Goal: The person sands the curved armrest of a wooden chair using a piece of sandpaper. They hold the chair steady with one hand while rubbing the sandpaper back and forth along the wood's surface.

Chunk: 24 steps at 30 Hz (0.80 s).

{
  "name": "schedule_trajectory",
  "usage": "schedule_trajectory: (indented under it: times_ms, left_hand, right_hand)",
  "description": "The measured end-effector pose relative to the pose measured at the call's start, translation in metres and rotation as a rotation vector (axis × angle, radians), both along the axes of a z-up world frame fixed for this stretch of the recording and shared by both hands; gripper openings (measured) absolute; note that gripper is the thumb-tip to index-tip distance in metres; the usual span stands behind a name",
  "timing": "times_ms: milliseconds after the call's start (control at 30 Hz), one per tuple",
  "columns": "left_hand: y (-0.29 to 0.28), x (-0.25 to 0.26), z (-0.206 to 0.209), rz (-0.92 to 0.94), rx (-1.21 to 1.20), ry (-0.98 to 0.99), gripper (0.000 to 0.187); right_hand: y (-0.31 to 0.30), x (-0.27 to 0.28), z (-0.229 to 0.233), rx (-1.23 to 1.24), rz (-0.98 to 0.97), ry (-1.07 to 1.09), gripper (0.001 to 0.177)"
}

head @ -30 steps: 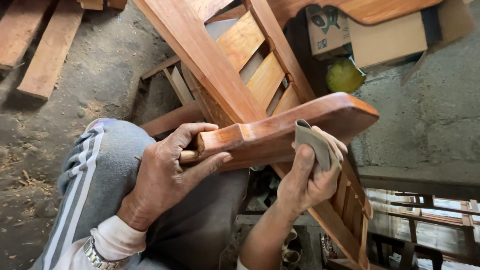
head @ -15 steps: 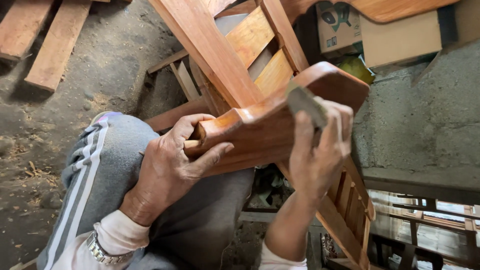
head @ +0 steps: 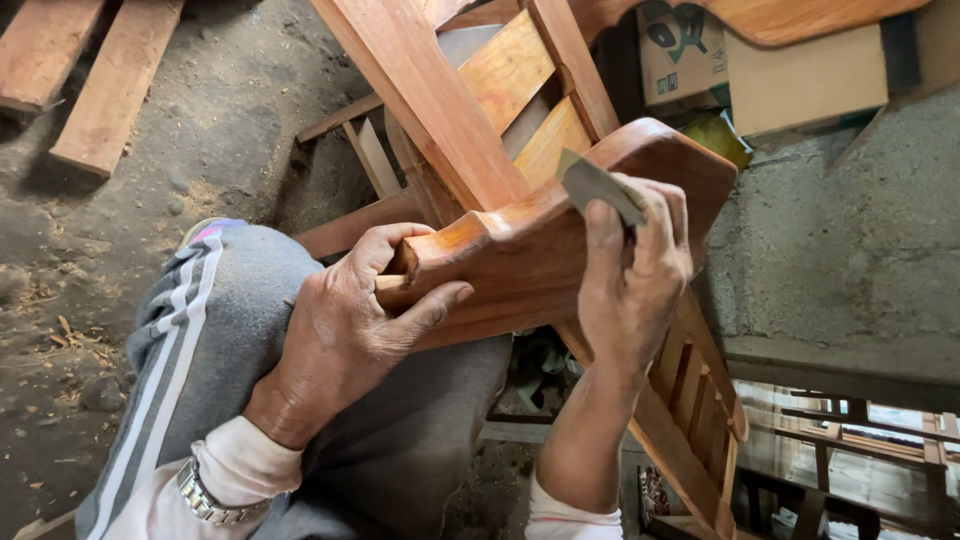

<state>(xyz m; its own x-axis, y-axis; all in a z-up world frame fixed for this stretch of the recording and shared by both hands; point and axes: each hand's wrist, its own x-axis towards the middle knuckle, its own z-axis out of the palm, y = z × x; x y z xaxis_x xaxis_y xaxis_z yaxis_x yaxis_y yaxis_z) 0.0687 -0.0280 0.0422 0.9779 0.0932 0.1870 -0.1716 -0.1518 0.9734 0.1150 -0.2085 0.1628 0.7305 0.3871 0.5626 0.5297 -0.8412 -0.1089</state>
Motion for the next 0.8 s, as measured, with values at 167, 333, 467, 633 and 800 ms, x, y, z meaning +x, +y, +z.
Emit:
schedule_trajectory:
  times_ms: [167,333,467,633,800]
  left_hand:
    - [0.002,0.000,0.001,-0.044,-0.016,0.078,0.055]
    - [0.001,0.000,0.003,-0.043,-0.030,0.068,0.054]
    - [0.002,-0.001,0.002,-0.026,-0.030,0.017,0.052]
    - [0.001,-0.001,0.002,-0.038,-0.030,0.031,0.052]
    - [0.002,-0.002,0.002,-0.032,-0.043,0.024,0.051]
  right_hand:
    - [0.005,-0.004,-0.013,-0.153,-0.016,0.054,0.027]
    - [-0.009,0.012,-0.008,-0.177,-0.110,-0.048,0.038]
    - [0.029,-0.012,-0.001,-0.115,0.060,0.050,0.013]
    - [0.008,0.001,-0.002,-0.166,-0.053,-0.020,0.021]
    - [-0.001,-0.007,-0.018,-0.182,-0.088,0.007,0.025]
